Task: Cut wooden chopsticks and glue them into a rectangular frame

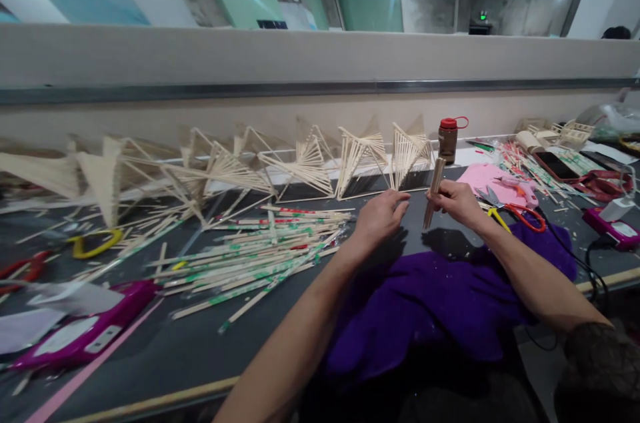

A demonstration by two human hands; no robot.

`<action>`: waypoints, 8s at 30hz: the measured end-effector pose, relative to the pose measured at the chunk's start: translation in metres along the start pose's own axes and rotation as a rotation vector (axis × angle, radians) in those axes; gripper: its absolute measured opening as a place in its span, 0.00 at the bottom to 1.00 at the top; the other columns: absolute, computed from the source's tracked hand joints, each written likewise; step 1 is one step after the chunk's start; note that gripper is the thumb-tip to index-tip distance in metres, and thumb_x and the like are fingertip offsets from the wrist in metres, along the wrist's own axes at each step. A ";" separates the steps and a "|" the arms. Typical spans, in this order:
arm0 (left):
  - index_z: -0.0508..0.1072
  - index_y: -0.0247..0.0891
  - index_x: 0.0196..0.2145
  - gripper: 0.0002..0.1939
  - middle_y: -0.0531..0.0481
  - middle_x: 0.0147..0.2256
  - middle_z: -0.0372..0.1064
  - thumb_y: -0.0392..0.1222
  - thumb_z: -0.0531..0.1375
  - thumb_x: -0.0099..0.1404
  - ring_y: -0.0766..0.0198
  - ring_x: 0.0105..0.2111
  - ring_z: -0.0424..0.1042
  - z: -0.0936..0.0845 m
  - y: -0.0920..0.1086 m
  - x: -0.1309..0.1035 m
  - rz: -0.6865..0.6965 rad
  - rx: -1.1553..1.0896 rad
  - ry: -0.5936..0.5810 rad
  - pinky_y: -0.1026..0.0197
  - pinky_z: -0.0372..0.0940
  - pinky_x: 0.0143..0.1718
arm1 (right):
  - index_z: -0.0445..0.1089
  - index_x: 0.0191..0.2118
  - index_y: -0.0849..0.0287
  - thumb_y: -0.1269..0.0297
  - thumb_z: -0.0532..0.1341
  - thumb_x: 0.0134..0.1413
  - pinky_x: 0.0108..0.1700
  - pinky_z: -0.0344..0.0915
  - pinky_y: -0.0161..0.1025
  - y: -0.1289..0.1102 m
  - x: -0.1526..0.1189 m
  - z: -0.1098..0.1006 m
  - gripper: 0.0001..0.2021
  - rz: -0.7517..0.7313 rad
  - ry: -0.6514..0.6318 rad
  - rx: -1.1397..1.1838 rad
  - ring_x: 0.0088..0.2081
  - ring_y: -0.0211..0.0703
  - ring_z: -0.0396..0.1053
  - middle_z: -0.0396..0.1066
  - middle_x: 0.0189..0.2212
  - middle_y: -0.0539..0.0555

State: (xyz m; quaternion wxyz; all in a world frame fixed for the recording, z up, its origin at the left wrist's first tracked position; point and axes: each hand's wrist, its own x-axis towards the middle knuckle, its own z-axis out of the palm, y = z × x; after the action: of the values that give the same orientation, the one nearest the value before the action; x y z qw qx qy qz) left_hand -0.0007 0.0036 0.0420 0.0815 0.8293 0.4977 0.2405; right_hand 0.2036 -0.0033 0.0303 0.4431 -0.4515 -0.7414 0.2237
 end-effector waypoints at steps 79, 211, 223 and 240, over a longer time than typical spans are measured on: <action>0.75 0.34 0.36 0.04 0.51 0.26 0.77 0.34 0.61 0.62 0.67 0.27 0.77 0.002 -0.020 0.000 -0.537 -1.730 0.536 0.64 0.71 0.36 | 0.71 0.21 0.62 0.63 0.62 0.43 0.20 0.53 0.31 0.010 -0.015 0.042 0.08 0.425 -0.628 0.154 0.16 0.32 0.59 0.66 0.14 0.46; 0.73 0.34 0.30 0.08 0.51 0.23 0.75 0.30 0.56 0.64 0.68 0.23 0.76 0.000 -0.010 0.000 -0.687 -1.598 0.509 0.68 0.72 0.30 | 0.79 0.41 0.52 0.62 0.62 0.50 0.36 0.63 0.31 0.026 0.005 -0.046 0.13 0.381 -0.504 -0.854 0.40 0.43 0.75 0.79 0.39 0.53; 0.73 0.35 0.29 0.10 0.53 0.22 0.75 0.29 0.54 0.65 0.69 0.22 0.76 -0.002 -0.008 0.001 -0.715 -1.585 0.511 0.70 0.72 0.26 | 0.77 0.47 0.50 0.71 0.57 0.55 0.42 0.61 0.28 0.043 0.010 -0.059 0.17 0.356 -0.364 -0.827 0.48 0.39 0.72 0.77 0.47 0.49; 0.74 0.35 0.29 0.10 0.52 0.22 0.75 0.29 0.55 0.64 0.68 0.23 0.76 -0.002 -0.008 0.001 -0.722 -1.578 0.502 0.69 0.72 0.27 | 0.78 0.42 0.53 0.63 0.61 0.49 0.37 0.63 0.34 0.048 0.006 -0.048 0.14 0.438 -0.365 -0.912 0.43 0.47 0.74 0.78 0.43 0.56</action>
State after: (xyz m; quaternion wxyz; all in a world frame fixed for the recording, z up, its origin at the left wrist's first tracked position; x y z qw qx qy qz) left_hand -0.0074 0.0081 0.0409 0.5863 0.2490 0.4212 0.6456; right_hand 0.2665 0.0227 0.0222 0.0088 -0.6959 -0.7169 0.0409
